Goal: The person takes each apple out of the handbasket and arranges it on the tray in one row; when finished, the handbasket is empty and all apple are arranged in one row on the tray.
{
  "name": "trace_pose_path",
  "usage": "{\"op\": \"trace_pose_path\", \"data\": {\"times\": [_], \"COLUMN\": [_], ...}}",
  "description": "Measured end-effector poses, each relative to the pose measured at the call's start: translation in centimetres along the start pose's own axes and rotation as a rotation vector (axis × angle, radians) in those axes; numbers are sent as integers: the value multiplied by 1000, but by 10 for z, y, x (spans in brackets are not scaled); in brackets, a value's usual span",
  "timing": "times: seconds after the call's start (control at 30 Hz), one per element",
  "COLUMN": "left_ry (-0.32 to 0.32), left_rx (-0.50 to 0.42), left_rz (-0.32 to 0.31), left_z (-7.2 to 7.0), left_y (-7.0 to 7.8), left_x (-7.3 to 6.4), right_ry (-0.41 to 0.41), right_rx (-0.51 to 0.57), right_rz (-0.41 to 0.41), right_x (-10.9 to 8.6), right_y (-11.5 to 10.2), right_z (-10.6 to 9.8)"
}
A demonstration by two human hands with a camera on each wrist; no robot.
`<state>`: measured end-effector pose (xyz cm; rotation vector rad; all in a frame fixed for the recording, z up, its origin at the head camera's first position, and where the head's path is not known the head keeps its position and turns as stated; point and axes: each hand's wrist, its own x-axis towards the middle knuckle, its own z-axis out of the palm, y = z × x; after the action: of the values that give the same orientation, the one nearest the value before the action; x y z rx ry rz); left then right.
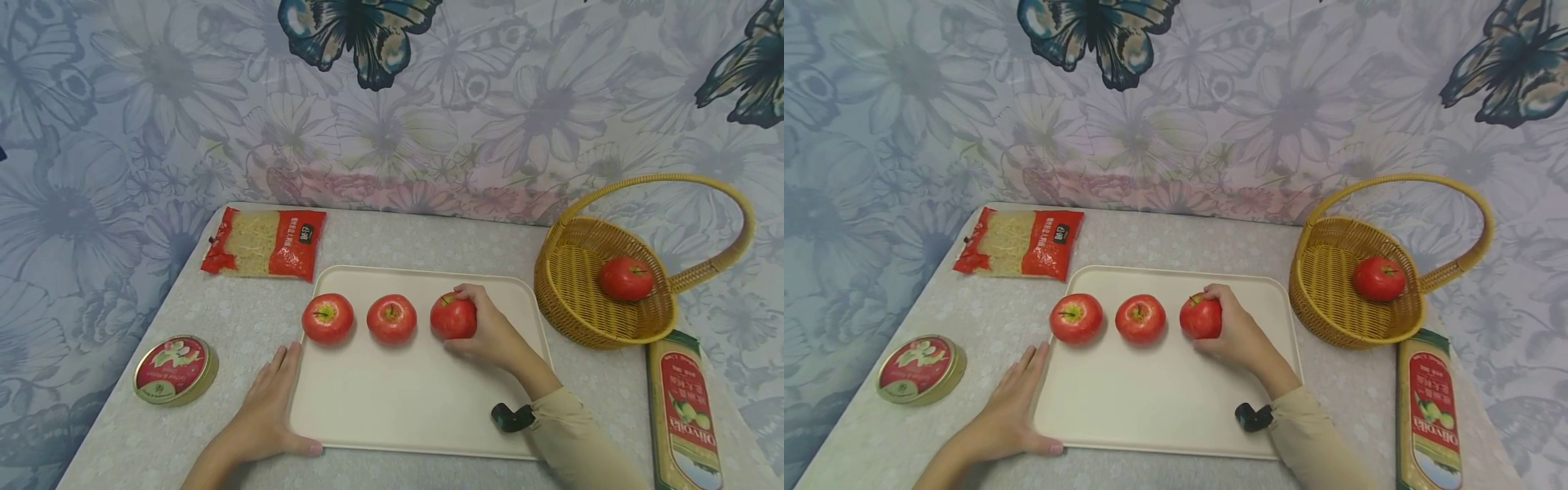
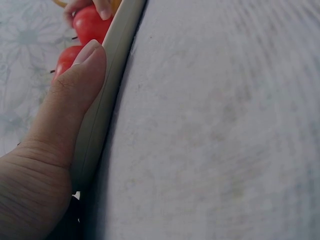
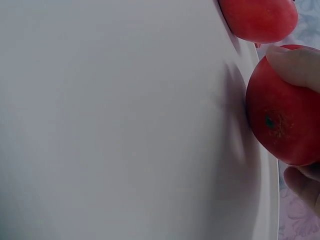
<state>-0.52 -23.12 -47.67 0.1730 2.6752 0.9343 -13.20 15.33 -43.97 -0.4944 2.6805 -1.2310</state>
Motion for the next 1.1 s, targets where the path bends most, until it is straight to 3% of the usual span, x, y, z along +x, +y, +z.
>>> {"op": "trace_pose_path", "data": {"times": [0.43, 0.63, 0.83, 1.1], "left_ry": [6, 9, -4, 11], "left_rx": [-2, 5, 7, 3], "left_rz": [0, 0, -27, 15], "left_z": [1, 1, 1, 2], "left_y": [-2, -3, -3, -3], "left_x": [0, 0, 1, 0], "right_ry": [39, 9, -24, -42], "right_rx": [-96, -118, -135, -154], "right_rz": [19, 72, 56, 67], "right_x": [-10, -10, -7, -1], "right_y": [5, 3, 2, 1], "right_z": [-9, -9, -7, 3]}}
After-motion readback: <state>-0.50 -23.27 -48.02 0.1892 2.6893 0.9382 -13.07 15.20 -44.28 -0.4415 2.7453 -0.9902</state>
